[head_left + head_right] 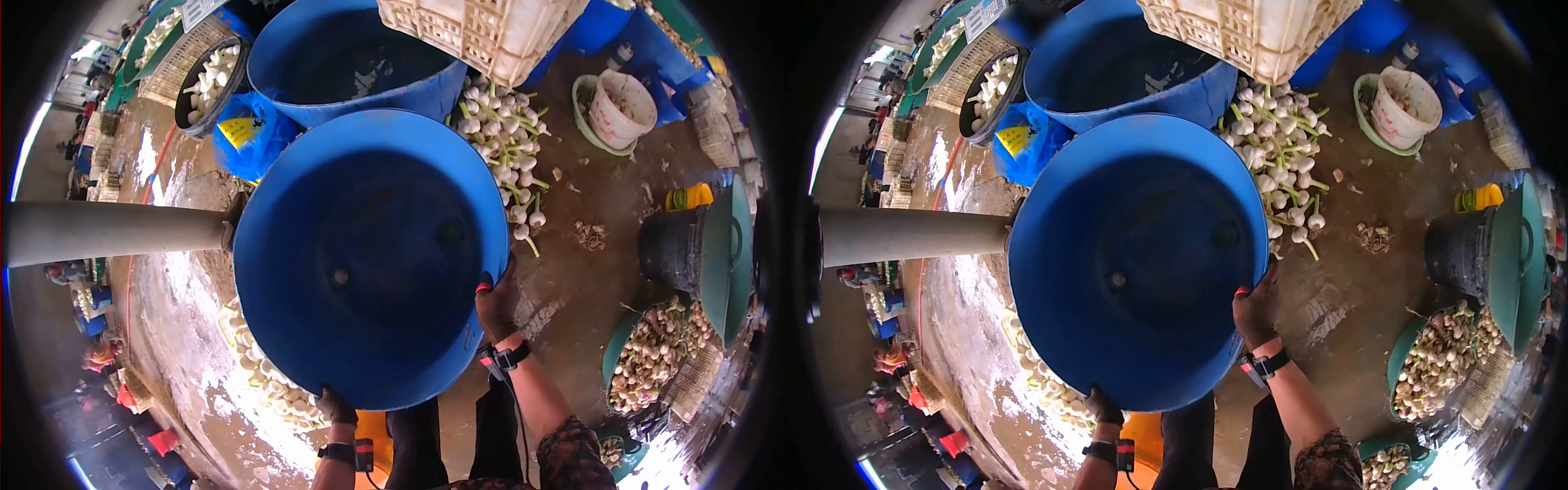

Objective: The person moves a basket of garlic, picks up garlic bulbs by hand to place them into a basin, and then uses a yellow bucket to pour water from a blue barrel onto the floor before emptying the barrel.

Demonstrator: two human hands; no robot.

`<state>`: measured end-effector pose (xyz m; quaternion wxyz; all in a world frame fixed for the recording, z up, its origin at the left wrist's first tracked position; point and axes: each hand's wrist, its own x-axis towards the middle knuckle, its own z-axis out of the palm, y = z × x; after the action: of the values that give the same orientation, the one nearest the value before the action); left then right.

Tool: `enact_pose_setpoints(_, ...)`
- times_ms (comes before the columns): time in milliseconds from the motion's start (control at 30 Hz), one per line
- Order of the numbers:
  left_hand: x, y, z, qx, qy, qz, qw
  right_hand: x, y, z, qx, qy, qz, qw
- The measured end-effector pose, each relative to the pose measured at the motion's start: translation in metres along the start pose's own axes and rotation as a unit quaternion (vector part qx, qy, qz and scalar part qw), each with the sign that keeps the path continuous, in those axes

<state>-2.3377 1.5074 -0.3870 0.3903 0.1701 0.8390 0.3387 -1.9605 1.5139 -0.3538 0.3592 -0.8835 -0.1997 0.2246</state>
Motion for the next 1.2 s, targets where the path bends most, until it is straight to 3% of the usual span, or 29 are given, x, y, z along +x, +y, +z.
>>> enact_pose_setpoints(100,-0.014,0.019,0.010,-0.020,-0.020,-0.030,0.999,0.000,0.007,-0.015,0.014,-0.034,-0.016,0.999)
enact_pose_setpoints(200,-0.018,0.009,0.007,-0.015,0.004,-0.018,1.000,-0.006,0.010,-0.010,0.014,0.014,-0.058,0.998)
enact_pose_setpoints(233,-0.013,0.009,0.011,-0.003,0.023,0.010,1.000,-0.002,0.008,-0.004,0.016,0.015,-0.059,0.998)
enact_pose_setpoints(300,-0.005,0.006,0.006,0.036,0.032,-0.018,0.999,0.001,0.008,0.003,0.018,0.023,-0.017,0.999)
enact_pose_setpoints(433,-0.001,0.000,0.010,-0.039,0.001,-0.010,0.999,0.005,0.013,0.001,-0.015,0.033,-0.019,0.999)
enact_pose_setpoints(500,-0.016,0.023,0.009,0.031,-0.055,-0.088,0.994,0.006,0.028,-0.001,-0.003,0.012,-0.063,0.998)
enact_pose_setpoints(533,-0.015,0.028,-0.001,0.097,-0.136,-0.100,0.981,0.003,0.029,-0.007,-0.003,0.016,-0.067,0.998)
enact_pose_setpoints(567,-0.018,0.029,-0.012,0.093,-0.140,-0.098,0.981,0.000,0.027,-0.013,0.046,-0.038,-0.052,0.997)
enact_pose_setpoints(600,-0.020,0.032,-0.021,0.150,-0.180,-0.088,0.968,0.001,0.025,-0.021,0.097,-0.088,-0.037,0.991)
enact_pose_setpoints(667,-0.042,0.053,-0.038,0.216,-0.246,-0.034,0.944,-0.019,0.033,-0.039,0.068,-0.040,-0.012,0.997)
enact_pose_setpoints(700,-0.043,0.049,-0.050,0.318,-0.203,0.021,0.926,-0.035,0.041,-0.052,0.037,-0.003,0.017,0.999)
enact_pose_setpoints(767,-0.052,0.058,-0.086,0.497,-0.226,0.198,0.814,-0.081,0.068,-0.091,0.025,-0.028,0.021,0.999)
enact_pose_setpoints(900,-0.029,0.065,-0.155,0.617,-0.339,0.233,0.671,-0.216,0.159,-0.195,-0.142,-0.119,0.152,0.971)
enact_pose_setpoints(933,-0.023,0.075,-0.161,0.609,-0.372,0.131,0.688,-0.249,0.198,-0.215,-0.225,-0.153,0.236,0.933)
enact_pose_setpoints(967,-0.015,0.084,-0.172,0.598,-0.397,0.025,0.696,-0.295,0.207,-0.245,-0.240,-0.127,0.311,0.911)
enact_pose_setpoints(1033,0.003,0.094,-0.196,0.522,-0.378,-0.007,0.764,-0.408,0.299,-0.279,-0.151,0.043,0.350,0.924)
enact_pose_setpoints(1100,0.055,0.100,-0.208,0.545,-0.413,-0.047,0.728,-0.496,0.262,-0.327,0.038,0.060,0.568,0.820)
enact_pose_setpoints(1133,0.057,0.116,-0.210,0.549,-0.404,-0.024,0.731,-0.530,0.229,-0.342,0.122,0.087,0.636,0.757)
enact_pose_setpoints(1167,0.059,0.133,-0.210,0.553,-0.396,0.000,0.733,-0.576,0.245,-0.343,0.213,0.078,0.620,0.751)
enact_pose_setpoints(1200,0.092,0.136,-0.204,0.581,-0.419,0.077,0.694,-0.619,0.256,-0.335,0.209,0.092,0.602,0.765)
